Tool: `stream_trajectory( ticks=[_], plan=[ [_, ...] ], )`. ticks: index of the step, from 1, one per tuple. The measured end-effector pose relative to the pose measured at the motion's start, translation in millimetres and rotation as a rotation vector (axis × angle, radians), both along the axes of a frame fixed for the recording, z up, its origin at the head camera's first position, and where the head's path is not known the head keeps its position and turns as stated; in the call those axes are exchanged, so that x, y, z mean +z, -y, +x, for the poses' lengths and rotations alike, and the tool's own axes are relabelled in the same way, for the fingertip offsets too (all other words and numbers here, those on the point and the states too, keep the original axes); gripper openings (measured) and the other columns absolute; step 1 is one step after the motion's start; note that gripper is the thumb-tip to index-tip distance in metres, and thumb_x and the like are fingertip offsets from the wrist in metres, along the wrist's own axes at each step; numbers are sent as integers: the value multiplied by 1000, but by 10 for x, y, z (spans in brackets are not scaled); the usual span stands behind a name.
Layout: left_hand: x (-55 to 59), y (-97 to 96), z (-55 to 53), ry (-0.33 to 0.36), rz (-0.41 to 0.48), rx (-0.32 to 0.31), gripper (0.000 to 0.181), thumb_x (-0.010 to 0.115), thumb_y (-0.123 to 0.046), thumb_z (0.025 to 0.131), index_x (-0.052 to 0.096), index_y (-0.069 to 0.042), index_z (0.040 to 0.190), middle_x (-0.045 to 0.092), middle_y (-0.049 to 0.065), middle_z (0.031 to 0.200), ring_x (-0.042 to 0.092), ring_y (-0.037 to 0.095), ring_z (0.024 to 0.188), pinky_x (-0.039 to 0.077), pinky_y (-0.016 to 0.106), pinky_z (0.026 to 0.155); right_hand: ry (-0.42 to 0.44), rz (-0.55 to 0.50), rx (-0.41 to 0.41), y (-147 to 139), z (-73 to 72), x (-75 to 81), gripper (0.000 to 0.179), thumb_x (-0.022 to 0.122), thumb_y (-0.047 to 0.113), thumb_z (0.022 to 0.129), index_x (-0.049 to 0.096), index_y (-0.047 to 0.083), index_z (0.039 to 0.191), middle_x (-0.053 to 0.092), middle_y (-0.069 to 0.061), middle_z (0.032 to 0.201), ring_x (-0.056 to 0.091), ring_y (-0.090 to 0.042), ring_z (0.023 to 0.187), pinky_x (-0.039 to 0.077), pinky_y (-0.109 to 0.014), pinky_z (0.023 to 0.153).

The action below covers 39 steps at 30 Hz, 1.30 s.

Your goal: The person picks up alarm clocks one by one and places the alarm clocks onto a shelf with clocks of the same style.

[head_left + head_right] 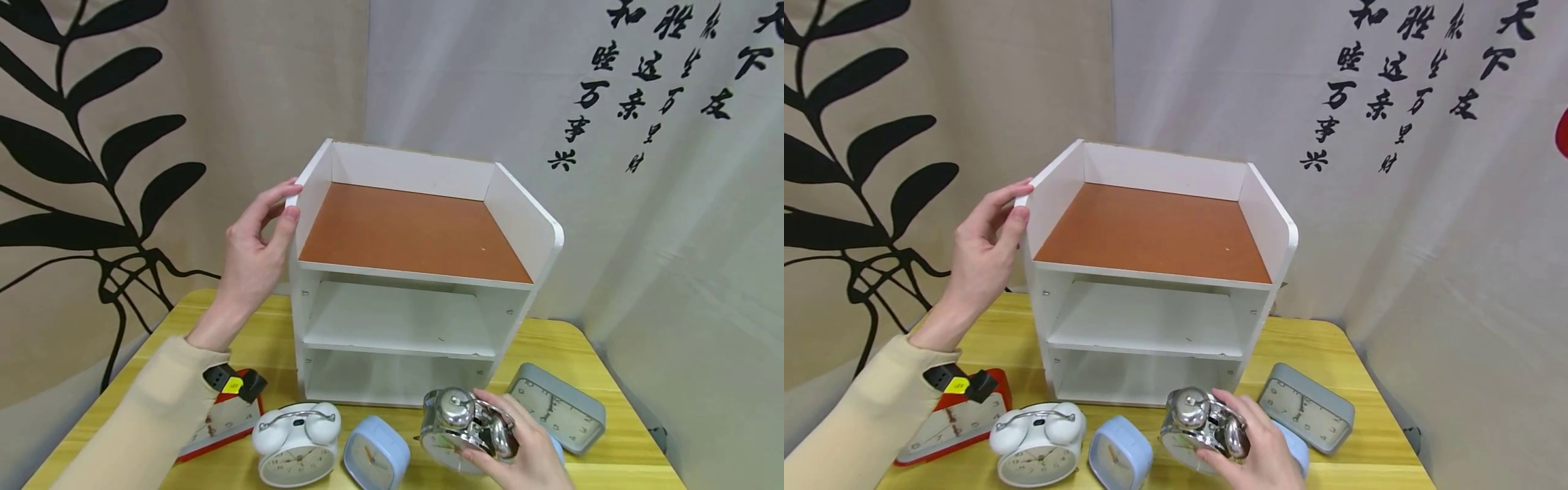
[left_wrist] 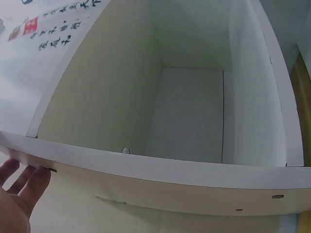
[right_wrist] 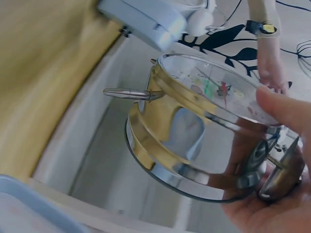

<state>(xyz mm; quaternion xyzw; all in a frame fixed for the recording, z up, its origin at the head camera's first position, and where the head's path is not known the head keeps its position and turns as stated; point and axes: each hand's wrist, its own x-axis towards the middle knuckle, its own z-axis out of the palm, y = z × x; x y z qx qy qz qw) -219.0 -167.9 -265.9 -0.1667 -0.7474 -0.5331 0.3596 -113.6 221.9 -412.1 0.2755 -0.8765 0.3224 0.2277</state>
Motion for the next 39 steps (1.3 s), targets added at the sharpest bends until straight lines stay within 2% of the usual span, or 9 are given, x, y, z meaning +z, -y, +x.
stream_trajectory(
  ticks=[4,9,15,22,27,31,39],
  plan=[
    [-1,-1,6,4,7,-6,38,56,-16,109,59,-9,147,56,4,159,60,-2,119,55,4,86,-41,-24,61,26,-6,183,82,98,14,67,62,13,141,71,-3,120,64,4,105,62,-20,76],
    [-1,5,-3,3,10,-12,38,56,-17,109,59,-8,147,56,4,159,58,-6,119,55,4,88,-32,-48,55,98,10,435,85,97,11,68,60,16,144,70,2,119,63,5,106,61,-16,78],
    [8,14,2,9,2,-9,39,56,-19,109,60,-9,146,56,3,159,59,-6,118,54,3,89,-78,-97,169,188,-67,641,87,96,2,68,58,9,145,70,-4,124,64,1,111,57,-9,89],
    [0,17,16,16,-2,-7,39,56,-20,110,60,-9,147,56,4,160,58,-7,119,54,3,90,-83,-93,258,323,-135,913,84,95,0,69,58,9,145,69,-4,121,66,-2,108,60,-13,85],
    [-1,15,13,22,0,-14,39,56,-21,110,60,-10,147,56,4,160,58,-7,118,54,3,88,-108,-92,292,434,-194,1178,83,94,-3,68,60,6,143,70,-5,117,66,-3,108,60,-13,88],
    [5,23,21,26,-1,-13,39,56,-22,110,60,-11,147,56,3,160,58,-6,118,54,3,87,-117,-90,303,518,-244,1391,80,94,-3,68,62,4,141,71,-8,121,66,-3,112,59,-13,90],
    [6,21,15,17,5,-16,38,55,-20,110,60,-11,147,56,4,160,59,-5,117,55,3,85,-155,-71,300,675,-377,1795,76,95,2,69,65,6,139,74,-7,123,65,-5,113,55,-12,95]
  ],
)
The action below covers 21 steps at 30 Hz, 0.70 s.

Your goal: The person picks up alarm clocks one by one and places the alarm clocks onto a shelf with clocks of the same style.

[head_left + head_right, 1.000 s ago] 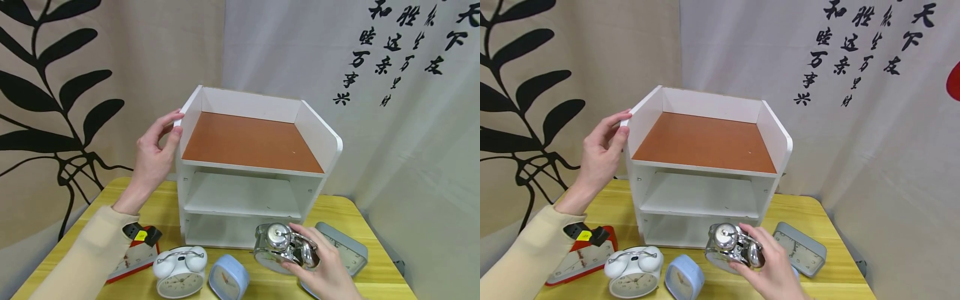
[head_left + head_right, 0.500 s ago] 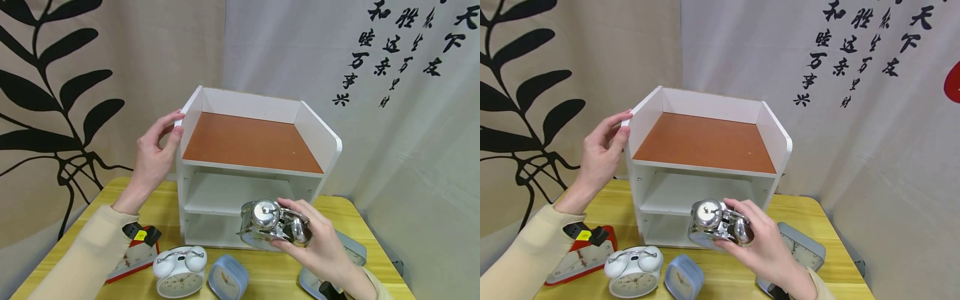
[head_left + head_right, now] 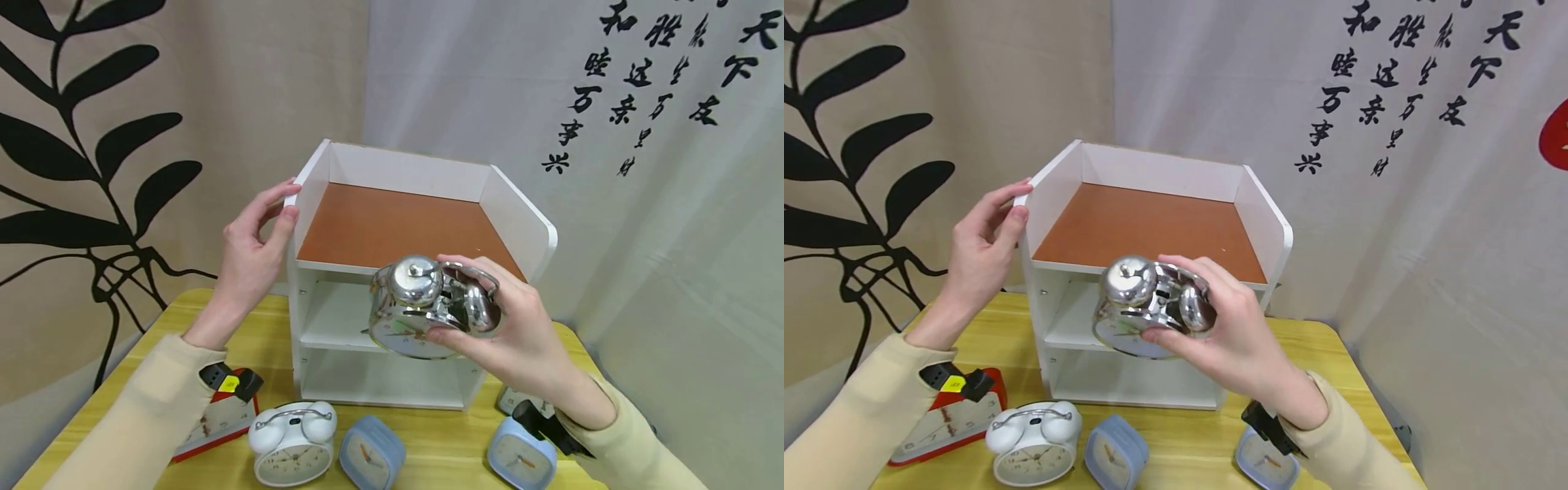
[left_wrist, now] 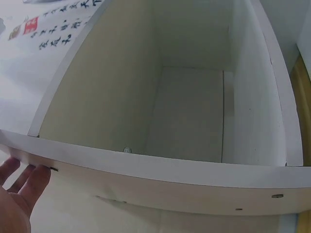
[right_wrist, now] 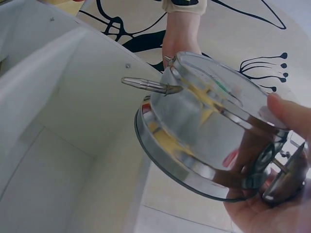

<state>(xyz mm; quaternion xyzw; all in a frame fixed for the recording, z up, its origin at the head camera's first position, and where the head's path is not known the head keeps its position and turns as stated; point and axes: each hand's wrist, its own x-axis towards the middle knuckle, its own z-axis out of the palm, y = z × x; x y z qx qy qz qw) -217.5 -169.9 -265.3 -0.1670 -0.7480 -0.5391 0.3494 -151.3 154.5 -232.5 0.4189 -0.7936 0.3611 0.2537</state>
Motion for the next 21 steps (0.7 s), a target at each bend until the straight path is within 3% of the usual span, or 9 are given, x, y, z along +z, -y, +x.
stream_trajectory(
  ticks=[6,15,21],
  plan=[
    [-3,-12,-6,-3,5,2,38,56,-19,110,60,-12,147,56,4,159,59,-6,117,55,3,81,16,13,-7,93,-113,271,71,94,4,73,65,6,138,73,-7,125,65,-6,115,54,-13,99],
    [-7,-12,-6,-6,-2,12,38,56,-20,110,60,-11,146,56,4,159,59,-8,115,54,3,72,192,9,-20,210,-271,624,69,88,4,82,61,13,144,71,-6,135,72,-15,110,62,-18,88],
    [-17,-8,1,7,4,2,39,56,-17,109,59,-12,147,55,4,160,58,-6,116,55,3,79,273,23,-45,328,-432,830,64,86,9,85,62,16,144,71,-6,130,69,-17,114,62,-19,88]
  ],
)
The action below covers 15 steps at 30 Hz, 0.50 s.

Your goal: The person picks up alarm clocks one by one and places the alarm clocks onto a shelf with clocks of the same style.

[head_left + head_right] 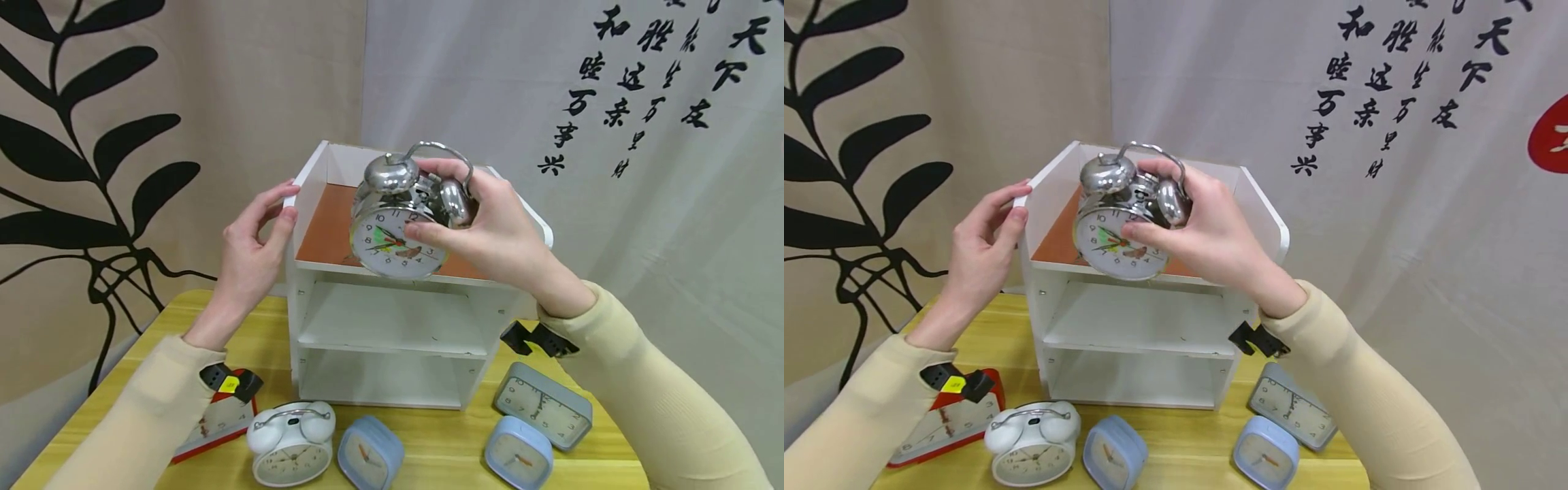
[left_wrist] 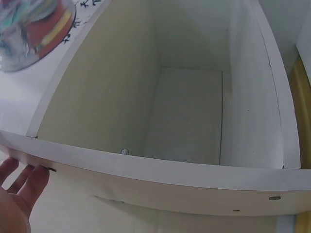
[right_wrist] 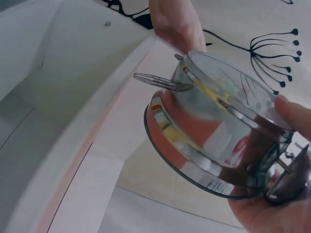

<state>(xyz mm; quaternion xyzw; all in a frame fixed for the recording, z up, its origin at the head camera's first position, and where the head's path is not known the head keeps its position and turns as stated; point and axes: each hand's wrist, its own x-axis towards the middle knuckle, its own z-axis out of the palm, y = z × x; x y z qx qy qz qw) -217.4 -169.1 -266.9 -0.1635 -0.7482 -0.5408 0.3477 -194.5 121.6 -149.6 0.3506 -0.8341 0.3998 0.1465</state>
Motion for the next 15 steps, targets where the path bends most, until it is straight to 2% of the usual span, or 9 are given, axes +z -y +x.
stream_trajectory(
  ticks=[2,4,8,15],
  plan=[
    [1,5,-2,3,1,-1,39,55,-17,109,59,-12,147,55,4,160,58,-6,116,55,3,78,26,-4,0,66,-70,60,63,86,10,86,61,16,143,73,-9,128,70,-18,113,62,-21,88],
    [1,10,-3,-1,11,-2,38,55,-18,109,60,-12,147,56,4,160,59,-6,115,53,3,71,62,-6,12,147,-153,119,61,85,11,87,61,15,143,75,-11,127,75,-22,107,63,-24,89],
    [1,9,-4,-15,22,-3,37,56,-18,109,61,-11,145,58,4,158,60,-5,115,52,5,64,109,37,7,280,-297,215,60,85,16,88,60,17,142,77,-12,122,76,-20,102,63,-27,90],
    [2,-9,-3,-15,25,-14,38,56,-18,110,60,-11,147,56,3,160,61,2,119,56,4,82,143,110,0,415,-511,264,61,85,21,88,60,16,144,79,-11,118,76,-18,100,62,-30,90]
  ],
)
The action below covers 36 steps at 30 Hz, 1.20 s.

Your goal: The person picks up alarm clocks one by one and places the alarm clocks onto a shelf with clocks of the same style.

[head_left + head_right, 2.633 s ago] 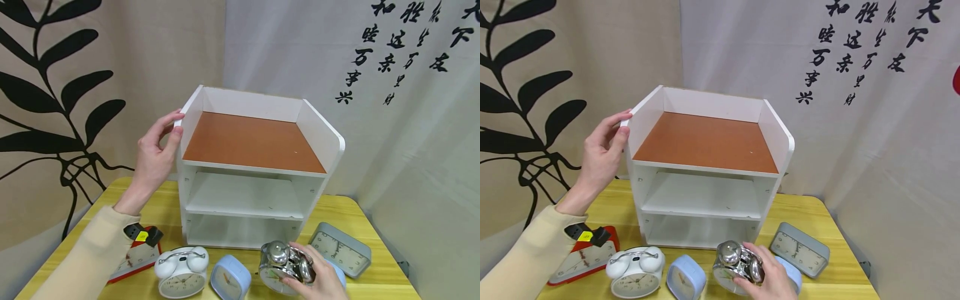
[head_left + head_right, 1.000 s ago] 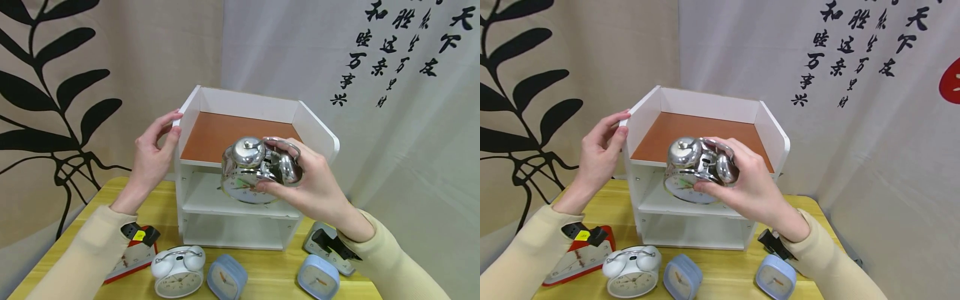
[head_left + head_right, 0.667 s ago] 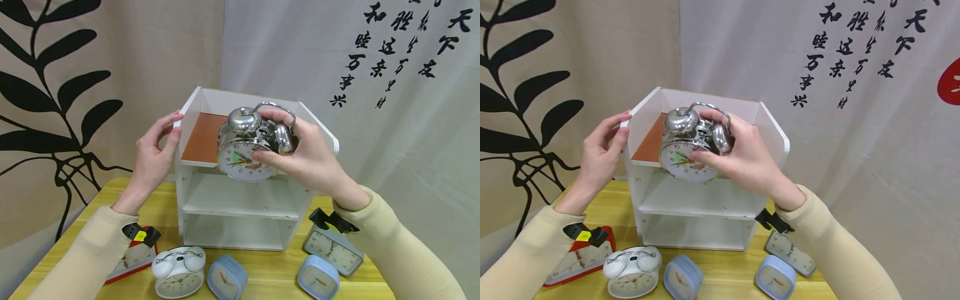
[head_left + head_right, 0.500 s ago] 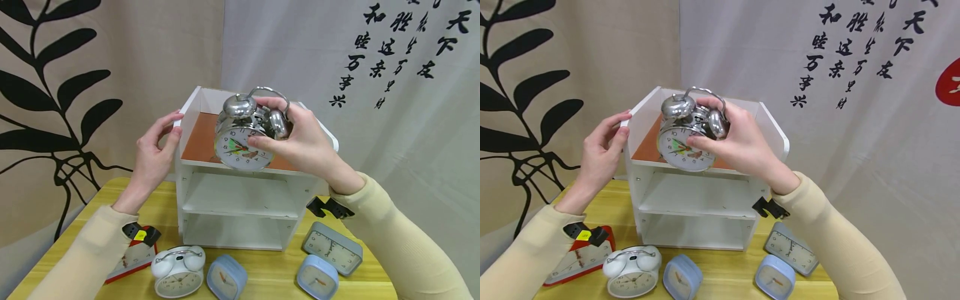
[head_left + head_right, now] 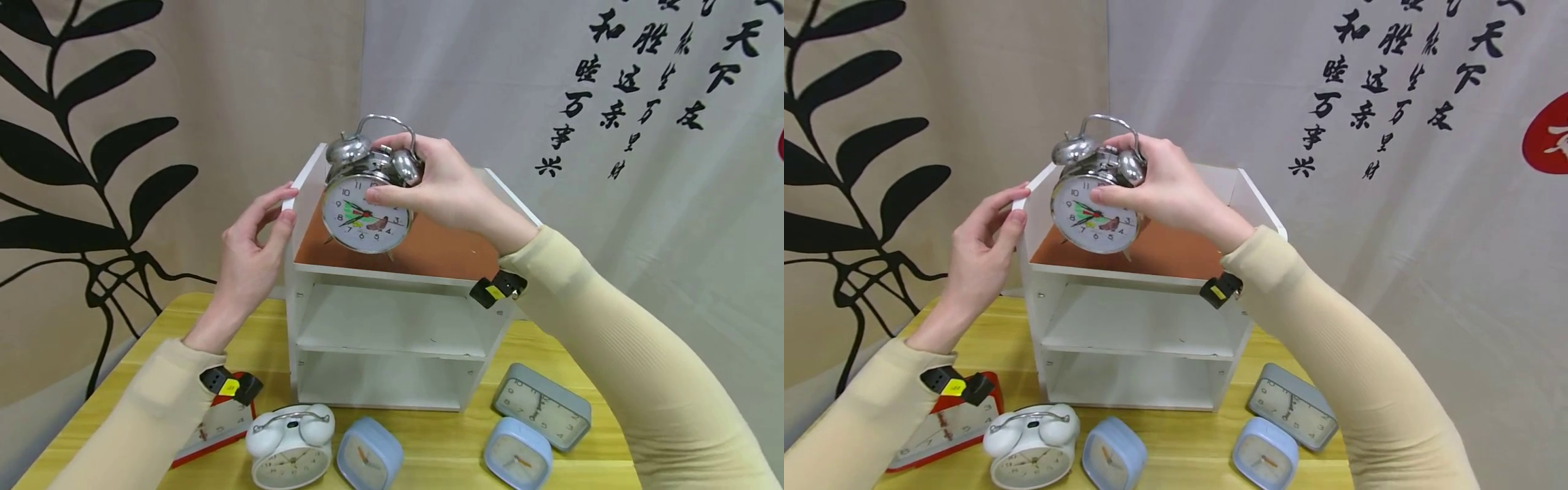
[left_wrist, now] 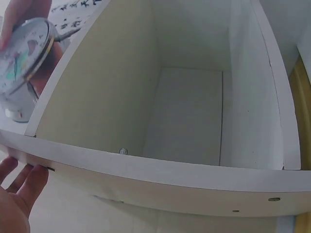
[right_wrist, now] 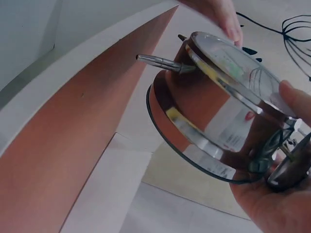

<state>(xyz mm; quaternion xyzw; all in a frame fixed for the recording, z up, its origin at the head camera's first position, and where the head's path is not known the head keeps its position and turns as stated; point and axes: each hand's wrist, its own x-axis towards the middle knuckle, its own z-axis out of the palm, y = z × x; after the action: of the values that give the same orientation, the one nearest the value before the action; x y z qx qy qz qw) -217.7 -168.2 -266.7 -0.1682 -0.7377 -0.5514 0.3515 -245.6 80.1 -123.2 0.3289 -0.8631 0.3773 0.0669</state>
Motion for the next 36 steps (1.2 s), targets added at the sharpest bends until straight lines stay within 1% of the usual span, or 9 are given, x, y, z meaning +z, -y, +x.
stream_trajectory(
  ticks=[5,10,19,25,28,30,32,34,36],
  plan=[
    [-6,-10,-12,2,6,0,38,56,-17,109,60,-11,147,55,3,160,59,-5,117,56,4,84,28,3,-2,92,-149,-9,62,85,22,87,60,14,144,79,-11,116,76,-17,100,61,-28,89],
    [-13,-2,-12,2,15,6,37,56,-17,109,61,-10,145,56,3,159,60,-6,116,57,5,82,38,1,1,179,-265,-15,61,85,22,88,61,12,143,79,-11,117,75,-16,100,61,-28,90],
    [-15,9,-24,-7,15,10,37,56,-18,109,61,-9,145,56,4,159,61,-7,117,57,6,82,61,25,20,267,-362,-27,62,85,23,88,61,11,143,77,-10,121,74,-17,104,62,-29,92],
    [-6,10,-16,5,7,15,38,56,-20,110,61,-10,146,56,3,160,60,-7,117,57,5,76,59,51,59,323,-402,-4,61,85,23,89,61,8,143,77,-11,124,75,-18,105,63,-31,94],
    [-5,14,-5,3,14,16,38,56,-21,110,61,-10,146,56,3,160,60,-7,117,57,5,76,62,62,74,343,-444,6,60,84,23,89,61,8,142,77,-11,123,75,-18,103,63,-30,94],
    [-8,16,0,3,18,19,37,56,-20,110,61,-10,145,56,3,160,60,-8,117,57,5,75,76,67,94,346,-484,8,59,84,23,90,61,8,142,77,-11,121,75,-17,101,63,-29,94],
    [-12,16,0,3,19,27,37,57,-20,109,61,-11,145,57,2,159,61,-9,116,55,5,70,105,80,115,338,-526,14,58,82,23,91,60,8,143,77,-12,120,75,-17,100,63,-29,93],
    [-11,13,-4,6,15,28,37,57,-21,109,62,-12,145,57,1,159,61,-8,116,54,6,65,136,97,123,321,-560,28,58,82,22,92,59,9,143,76,-12,120,75,-17,99,63,-28,92],
    [-6,6,-5,7,9,23,37,57,-22,109,62,-13,145,56,1,159,61,-7,117,54,7,63,159,115,123,304,-580,47,58,81,21,93,58,9,144,76,-12,121,75,-16,98,63,-28,92]
  ],
)
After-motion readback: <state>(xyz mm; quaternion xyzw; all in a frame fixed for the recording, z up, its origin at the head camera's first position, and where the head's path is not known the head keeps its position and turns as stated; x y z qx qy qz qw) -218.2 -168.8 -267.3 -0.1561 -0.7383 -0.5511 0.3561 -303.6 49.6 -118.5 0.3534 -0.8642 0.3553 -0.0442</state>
